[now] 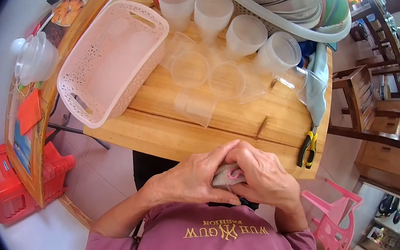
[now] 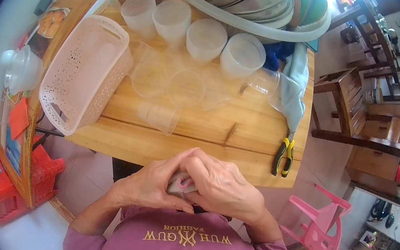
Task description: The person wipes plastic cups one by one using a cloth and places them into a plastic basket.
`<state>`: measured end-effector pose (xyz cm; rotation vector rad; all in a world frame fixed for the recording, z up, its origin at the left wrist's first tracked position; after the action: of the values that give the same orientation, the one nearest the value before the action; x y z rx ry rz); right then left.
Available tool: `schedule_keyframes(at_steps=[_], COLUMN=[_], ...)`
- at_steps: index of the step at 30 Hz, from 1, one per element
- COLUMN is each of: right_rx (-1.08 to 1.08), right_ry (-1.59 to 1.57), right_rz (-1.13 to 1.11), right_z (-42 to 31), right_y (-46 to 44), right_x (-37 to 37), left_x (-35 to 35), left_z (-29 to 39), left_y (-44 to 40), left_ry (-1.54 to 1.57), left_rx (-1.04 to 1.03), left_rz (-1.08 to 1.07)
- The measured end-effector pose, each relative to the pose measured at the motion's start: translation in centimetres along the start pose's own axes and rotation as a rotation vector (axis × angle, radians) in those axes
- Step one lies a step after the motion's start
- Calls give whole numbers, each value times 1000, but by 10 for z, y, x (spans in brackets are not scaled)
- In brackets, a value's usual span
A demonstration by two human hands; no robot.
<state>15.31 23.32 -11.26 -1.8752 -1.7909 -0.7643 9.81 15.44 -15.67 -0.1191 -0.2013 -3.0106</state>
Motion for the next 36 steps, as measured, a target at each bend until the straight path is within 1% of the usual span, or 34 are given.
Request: schedule_keyframes(at_steps=[1, 2, 7, 8, 9, 11, 12, 14, 15, 16, 17, 18, 20, 21, 23, 24, 25, 26, 27, 29, 30, 33, 34, 35, 36], right_rx=[-11, 10, 33, 31, 10, -48, -50, -61, -41, -41, -41, -41, -31, -34, -38, 53, 141, 198, 214, 222, 220, 263, 264, 239, 213], right_ry=[-3, -27, -63, -63, -5, 87, 86, 33, -89, -90, -216, -343, -352, -359, -365, -334, -301, -324, -336, -314, -315, -328, -328, -349, -369], right_rz=[0, 47, 191, 191, 262, 418, 417, 674, 704, 705, 788, 870, 883, 888, 893, 746, 598, 497, 418, 301, 302, 434, 433, 527, 621], right_z=[2, 2, 7, 9, 12, 21, 24, 30, 29, 28, 31, 35, 35, 33, 33, 26, 18, 12, 8, 3, 2, 0, 3, 10, 17], right_y=[0, -1, -2, -1, 2, 10, 13, 26, 31, 33, 41, 47, 48, 46, 46, 40, 34, 30, 26, 19, 17, 18, 18, 21, 24], right_x=[-3, -1, 18, 22, 32, 49, 50, 70, 75, 74, 76, 79, 76, 73, 72, 65, 57, 50, 42, 27, 22, 21, 21, 29, 37], left_x=[-1, -2, 1, 3, 7, 8, 9, 12, 10, 12, 16, 16, 25, 24, 27, 26, 29, 33, 34, 43, 41, 34, 31, 27, 27], left_z=[-2, -3, -1, -1, 3, -2, -5, -8, -12, -13, -13, -12, -6, -4, 4, 4, 1, 0, 1, -2, 0, -1, -3, -4, -5], left_y=[-2, -3, -4, -4, -4, 1, 4, 6, 7, 7, 7, 5, 2, 0, -2, -4, -5, -5, -7, -6, -7, -8, -9, -10, -9], left_ry=[58, 115, 102, 106, 108, 340, 341, 482, 482, 583, 683, 683, 703, 703, 629, 629, 701, 773, 773, 938, 939, 989, 1041, 1093, 1093], left_rx=[30, 60, 97, 109, 109, 291, 292, 204, 204, 156, 108, 108, 22, 23, -59, -59, -84, -109, -109, -85, -84, -36, -30, -26, -26], left_rz=[-12, -23, -24, -26, -28, -85, -86, -12, -12, 54, 119, 119, 223, 223, 269, 269, 326, 382, 382, 517, 515, 518, 476, 432, 431])
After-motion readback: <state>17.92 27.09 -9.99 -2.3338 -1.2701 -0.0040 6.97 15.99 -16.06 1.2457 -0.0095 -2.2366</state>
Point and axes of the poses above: each hand's wrist, its own y-axis away from the middle knuckle, its own x-axis out of the back of the hand, z = x × y, the point moved 8 cm from there along -y, towards the middle knuckle, and after that the axes turned 2 degrees about z, right-handed, at the moved point
